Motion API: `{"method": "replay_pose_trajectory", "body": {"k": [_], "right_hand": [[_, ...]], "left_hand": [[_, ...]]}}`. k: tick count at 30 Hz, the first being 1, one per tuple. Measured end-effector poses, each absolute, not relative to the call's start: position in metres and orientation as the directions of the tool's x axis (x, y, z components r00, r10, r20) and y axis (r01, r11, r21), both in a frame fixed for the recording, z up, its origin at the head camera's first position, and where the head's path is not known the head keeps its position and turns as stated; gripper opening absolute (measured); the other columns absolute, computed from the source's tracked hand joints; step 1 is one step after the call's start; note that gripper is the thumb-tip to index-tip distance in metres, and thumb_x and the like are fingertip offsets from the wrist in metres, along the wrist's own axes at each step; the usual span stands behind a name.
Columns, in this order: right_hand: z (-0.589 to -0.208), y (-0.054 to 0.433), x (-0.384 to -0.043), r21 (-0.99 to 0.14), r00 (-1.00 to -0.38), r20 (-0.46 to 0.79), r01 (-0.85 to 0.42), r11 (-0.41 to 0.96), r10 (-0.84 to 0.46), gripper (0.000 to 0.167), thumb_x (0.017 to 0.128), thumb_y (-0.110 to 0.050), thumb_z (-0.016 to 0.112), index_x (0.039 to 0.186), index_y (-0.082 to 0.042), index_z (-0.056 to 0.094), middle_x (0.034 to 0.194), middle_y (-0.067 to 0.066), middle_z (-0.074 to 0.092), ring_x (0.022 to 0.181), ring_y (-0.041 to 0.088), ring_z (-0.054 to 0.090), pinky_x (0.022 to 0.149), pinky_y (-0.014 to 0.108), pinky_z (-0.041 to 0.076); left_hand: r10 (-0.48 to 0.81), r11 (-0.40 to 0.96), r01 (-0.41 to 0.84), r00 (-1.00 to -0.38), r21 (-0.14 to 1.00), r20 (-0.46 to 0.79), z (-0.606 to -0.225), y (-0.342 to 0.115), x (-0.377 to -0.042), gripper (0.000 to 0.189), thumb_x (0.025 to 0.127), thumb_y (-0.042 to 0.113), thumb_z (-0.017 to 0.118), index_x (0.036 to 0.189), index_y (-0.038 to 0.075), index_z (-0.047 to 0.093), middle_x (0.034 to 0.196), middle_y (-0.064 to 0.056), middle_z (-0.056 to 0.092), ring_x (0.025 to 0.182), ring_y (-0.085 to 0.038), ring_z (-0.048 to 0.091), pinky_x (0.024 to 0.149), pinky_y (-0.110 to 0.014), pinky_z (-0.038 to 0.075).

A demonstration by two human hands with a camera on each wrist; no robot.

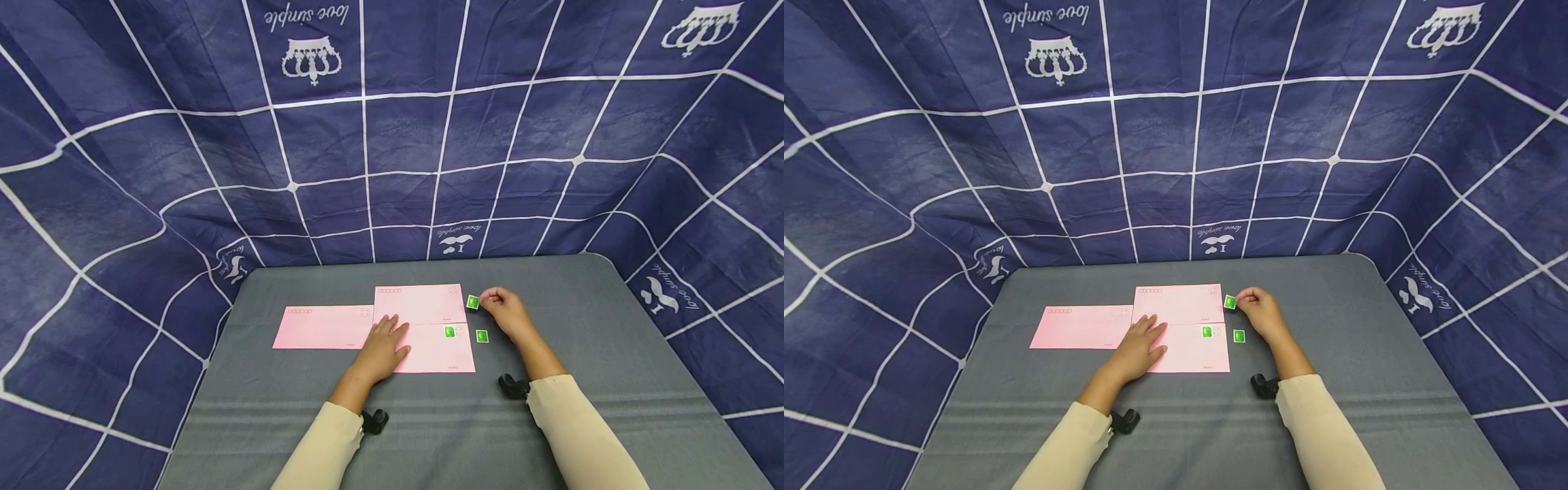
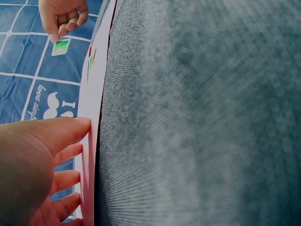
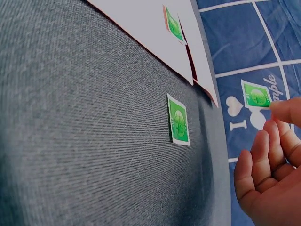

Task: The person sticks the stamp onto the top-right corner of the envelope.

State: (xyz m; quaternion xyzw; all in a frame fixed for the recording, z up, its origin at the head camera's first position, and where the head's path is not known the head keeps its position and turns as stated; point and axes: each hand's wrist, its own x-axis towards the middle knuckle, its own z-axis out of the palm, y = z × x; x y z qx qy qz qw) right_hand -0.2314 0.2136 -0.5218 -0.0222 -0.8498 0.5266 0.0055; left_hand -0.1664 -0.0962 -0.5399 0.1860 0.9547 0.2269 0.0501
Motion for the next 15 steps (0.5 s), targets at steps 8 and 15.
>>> {"method": "replay_pose_trajectory", "body": {"k": [8, 15], "right_hand": [[-0.5206, 0.2083, -0.2355, -0.896, -0.999, -0.009, 0.027, 0.444, 0.043, 0.019, 0.096, -0.015, 0.065, 0.106, 0.002, 0.068, 0.093, 0.005, 0.066, 0.079, 0.004, 0.057, 0.074, 0.017, 0.046], [-0.5227, 0.2052, -0.2411, -0.905, -0.999, 0.006, 0.01, 0.425, 0.036, 0.018, 0.096, -0.014, 0.065, 0.105, 0.002, 0.067, 0.089, 0.0, 0.066, 0.077, 0.003, 0.056, 0.072, 0.016, 0.046]], "left_hand": [[0.376, 0.825, 0.331, -0.926, 0.458, -0.009, -0.5415, -0.0965, -0.1672, 0.053, 0.1, 0.03, 0.061, 0.148, 0.009, 0.052, 0.161, -0.019, 0.038, 0.153, -0.04, 0.027, 0.125, -0.057, 0.023], [0.372, 0.829, 0.325, -0.928, 0.454, -0.015, -0.543, -0.0965, -0.1668, 0.053, 0.1, 0.03, 0.062, 0.148, 0.009, 0.052, 0.161, -0.019, 0.039, 0.154, -0.04, 0.028, 0.125, -0.057, 0.023]]}}
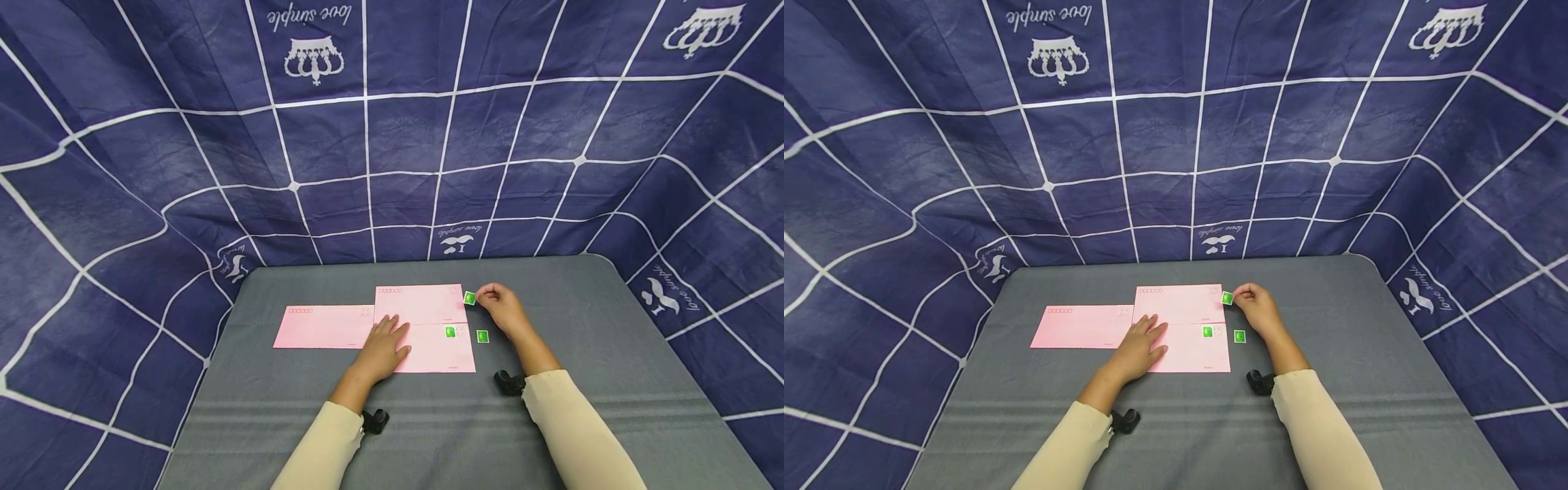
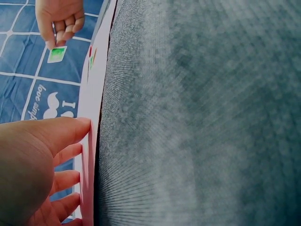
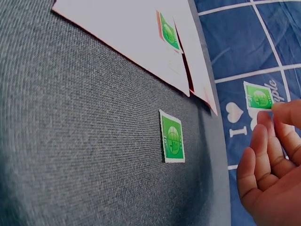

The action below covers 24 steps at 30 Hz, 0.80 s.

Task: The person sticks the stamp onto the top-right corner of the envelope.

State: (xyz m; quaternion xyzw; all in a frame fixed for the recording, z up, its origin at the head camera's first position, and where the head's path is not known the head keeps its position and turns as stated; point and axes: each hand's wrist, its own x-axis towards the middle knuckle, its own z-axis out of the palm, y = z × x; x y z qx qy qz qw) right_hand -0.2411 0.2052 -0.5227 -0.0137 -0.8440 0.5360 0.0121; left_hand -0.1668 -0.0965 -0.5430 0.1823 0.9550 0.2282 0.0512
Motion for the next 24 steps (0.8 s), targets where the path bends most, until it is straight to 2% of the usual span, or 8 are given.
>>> {"method": "replay_pose_trajectory", "body": {"k": [8, 24], "right_hand": [[-0.526, 0.201, -0.245, -0.903, -0.999, 0.021, -0.002, 0.43, 0.038, 0.016, 0.095, -0.012, 0.065, 0.104, 0.002, 0.067, 0.082, -0.004, 0.064, 0.073, 0.002, 0.054, 0.069, 0.016, 0.044], [-0.529, 0.191, -0.251, -0.888, -0.999, 0.015, -0.001, 0.46, 0.029, 0.016, 0.095, -0.014, 0.065, 0.103, -0.001, 0.068, 0.085, 0.001, 0.065, 0.076, 0.007, 0.054, 0.069, 0.018, 0.044]], "left_hand": [[0.381, 0.83, 0.344, -0.925, 0.438, 0.005, -0.543, -0.097, -0.168, 0.053, 0.099, 0.029, 0.063, 0.146, 0.008, 0.053, 0.159, -0.021, 0.041, 0.152, -0.042, 0.031, 0.123, -0.058, 0.026], [0.381, 0.834, 0.343, -0.925, 0.432, -0.002, -0.541, -0.096, -0.166, 0.053, 0.099, 0.029, 0.063, 0.147, 0.008, 0.053, 0.159, -0.021, 0.041, 0.152, -0.042, 0.031, 0.123, -0.058, 0.026]]}}
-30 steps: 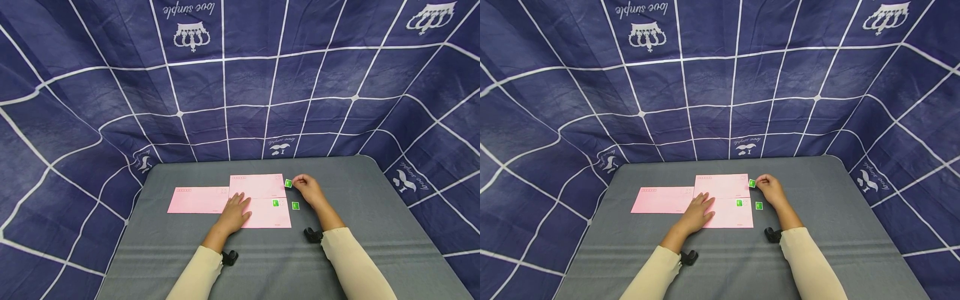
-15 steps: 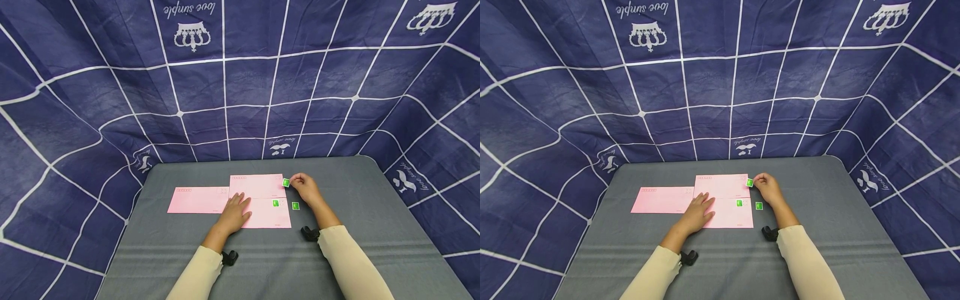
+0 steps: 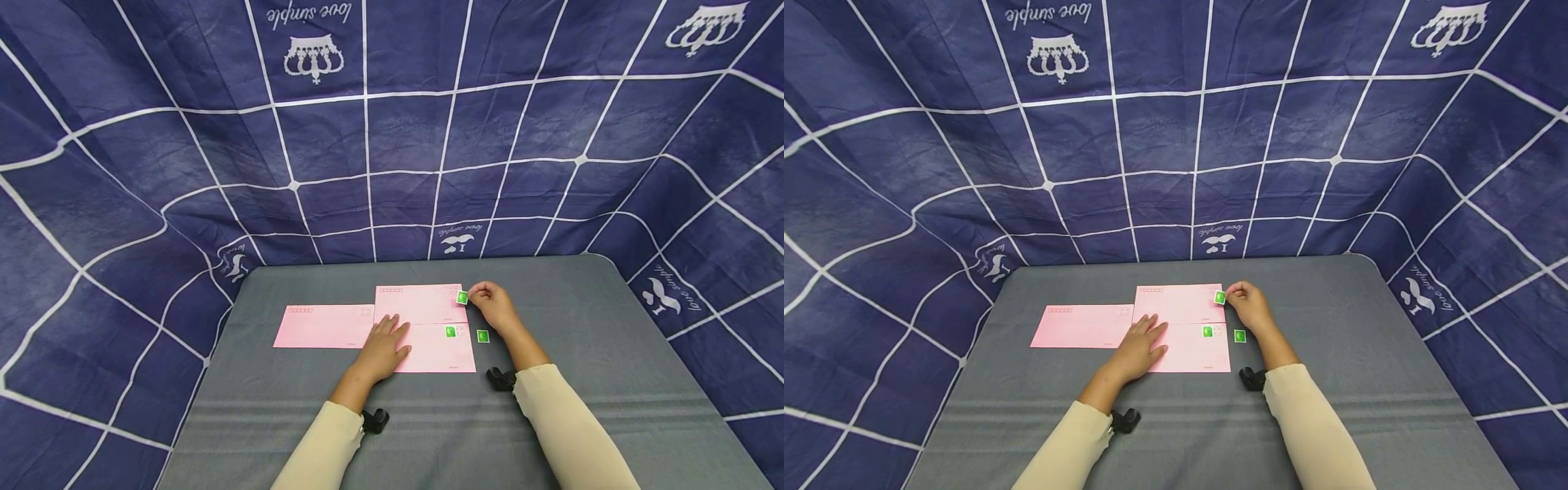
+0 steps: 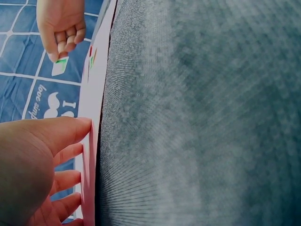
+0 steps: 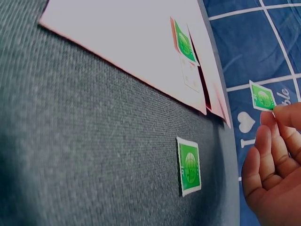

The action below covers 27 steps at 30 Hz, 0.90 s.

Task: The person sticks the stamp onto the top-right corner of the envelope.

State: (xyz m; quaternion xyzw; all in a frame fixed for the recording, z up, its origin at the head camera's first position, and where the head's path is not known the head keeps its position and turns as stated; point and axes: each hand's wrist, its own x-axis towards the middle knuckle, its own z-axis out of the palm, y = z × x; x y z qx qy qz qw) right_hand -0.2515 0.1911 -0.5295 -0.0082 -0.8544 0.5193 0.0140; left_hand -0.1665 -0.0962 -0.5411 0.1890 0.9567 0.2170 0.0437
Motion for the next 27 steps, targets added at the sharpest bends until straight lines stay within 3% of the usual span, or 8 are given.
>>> {"method": "replay_pose_trajectory", "body": {"k": [17, 27], "right_hand": [[-0.532, 0.182, -0.261, -0.886, -1.0, 0.0, -0.002, 0.464, -0.005, 0.016, 0.097, -0.014, 0.062, 0.105, -0.001, 0.067, 0.086, 0.003, 0.065, 0.076, 0.008, 0.057, 0.069, 0.019, 0.046], [-0.53, 0.177, -0.266, -0.894, -0.999, 0.009, -0.025, 0.447, -0.038, 0.015, 0.098, -0.012, 0.061, 0.102, 0.001, 0.066, 0.09, 0.014, 0.07, 0.078, 0.013, 0.062, 0.072, 0.02, 0.05]], "left_hand": [[0.38, 0.84, 0.343, -0.925, 0.42, -0.005, -0.542, -0.096, -0.166, 0.053, 0.099, 0.029, 0.063, 0.147, 0.008, 0.053, 0.159, -0.021, 0.041, 0.152, -0.042, 0.031, 0.123, -0.058, 0.027], [0.371, 0.843, 0.327, -0.928, 0.428, -0.021, -0.542, -0.095, -0.167, 0.054, 0.1, 0.031, 0.062, 0.148, 0.009, 0.052, 0.16, -0.019, 0.04, 0.153, -0.04, 0.029, 0.124, -0.057, 0.025]]}}
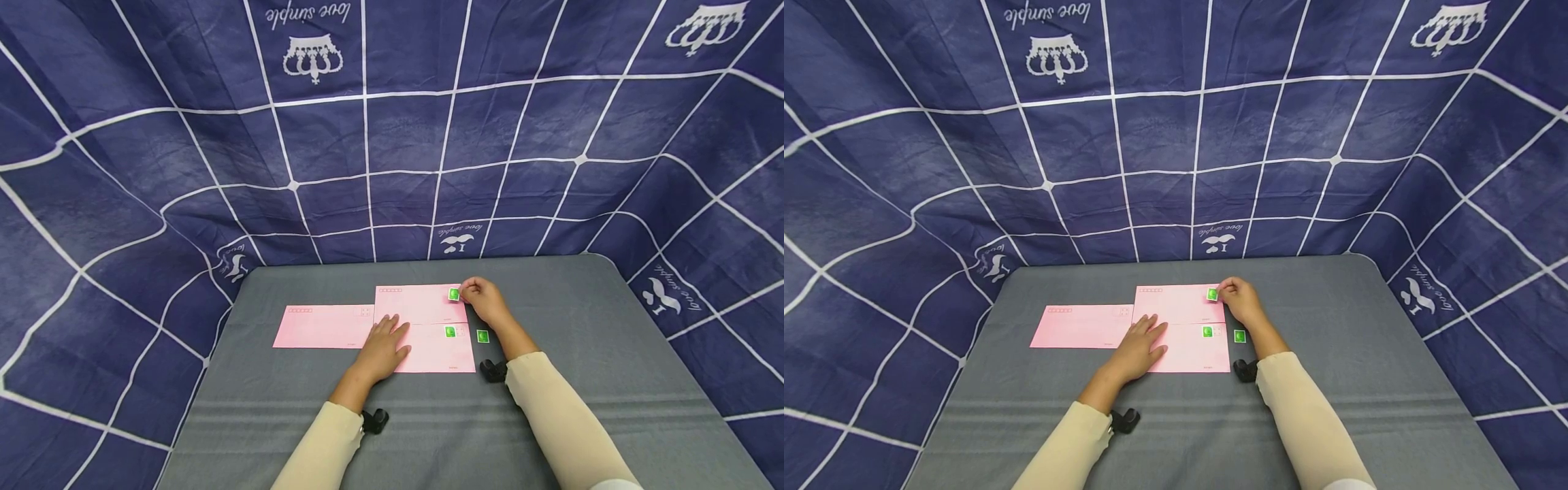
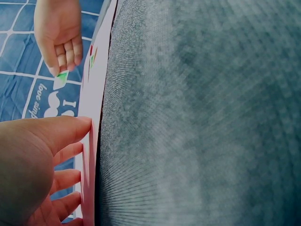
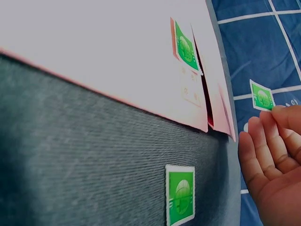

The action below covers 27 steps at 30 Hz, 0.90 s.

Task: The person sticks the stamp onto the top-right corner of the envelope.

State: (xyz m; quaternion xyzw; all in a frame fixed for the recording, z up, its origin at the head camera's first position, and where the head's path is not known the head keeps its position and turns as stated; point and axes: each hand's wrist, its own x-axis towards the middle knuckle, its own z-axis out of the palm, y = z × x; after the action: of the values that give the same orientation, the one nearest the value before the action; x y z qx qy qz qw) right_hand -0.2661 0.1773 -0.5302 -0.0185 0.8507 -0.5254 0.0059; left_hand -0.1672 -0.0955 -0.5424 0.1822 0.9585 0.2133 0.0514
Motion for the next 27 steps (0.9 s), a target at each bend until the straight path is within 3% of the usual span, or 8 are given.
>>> {"method": "replay_pose_trajectory", "body": {"k": [9, 21, 27], "right_hand": [[-0.531, 0.172, -0.273, -0.922, -0.999, -0.018, -0.002, 0.388, -0.046, 0.015, 0.098, -0.007, 0.06, 0.104, 0.006, 0.064, 0.093, 0.017, 0.071, 0.08, 0.014, 0.069, 0.074, 0.023, 0.058], [-0.533, 0.167, -0.28, -0.908, -0.998, -0.007, -0.02, 0.418, -0.064, 0.013, 0.097, -0.007, 0.06, 0.101, 0.004, 0.065, 0.085, 0.008, 0.07, 0.076, 0.012, 0.065, 0.068, 0.017, 0.051], [-0.535, 0.165, -0.284, -0.91, -0.997, -0.031, 0.0, 0.416, -0.067, 0.012, 0.096, -0.006, 0.059, 0.101, 0.004, 0.064, 0.085, 0.011, 0.069, 0.076, 0.014, 0.064, 0.067, 0.018, 0.051]], "left_hand": [[0.377, 0.84, 0.34, -0.926, 0.422, -0.005, -0.542, -0.096, -0.167, 0.054, 0.099, 0.03, 0.063, 0.147, 0.008, 0.052, 0.159, -0.02, 0.041, 0.152, -0.04, 0.03, 0.123, -0.057, 0.026], [0.379, 0.84, 0.338, -0.925, 0.424, -0.012, -0.541, -0.096, -0.167, 0.054, 0.1, 0.03, 0.062, 0.148, 0.009, 0.052, 0.16, -0.019, 0.04, 0.153, -0.04, 0.03, 0.124, -0.057, 0.025], [0.383, 0.835, 0.344, -0.924, 0.429, -0.006, -0.539, -0.096, -0.166, 0.053, 0.099, 0.028, 0.063, 0.147, 0.007, 0.053, 0.159, -0.021, 0.041, 0.152, -0.042, 0.031, 0.123, -0.058, 0.026]]}}
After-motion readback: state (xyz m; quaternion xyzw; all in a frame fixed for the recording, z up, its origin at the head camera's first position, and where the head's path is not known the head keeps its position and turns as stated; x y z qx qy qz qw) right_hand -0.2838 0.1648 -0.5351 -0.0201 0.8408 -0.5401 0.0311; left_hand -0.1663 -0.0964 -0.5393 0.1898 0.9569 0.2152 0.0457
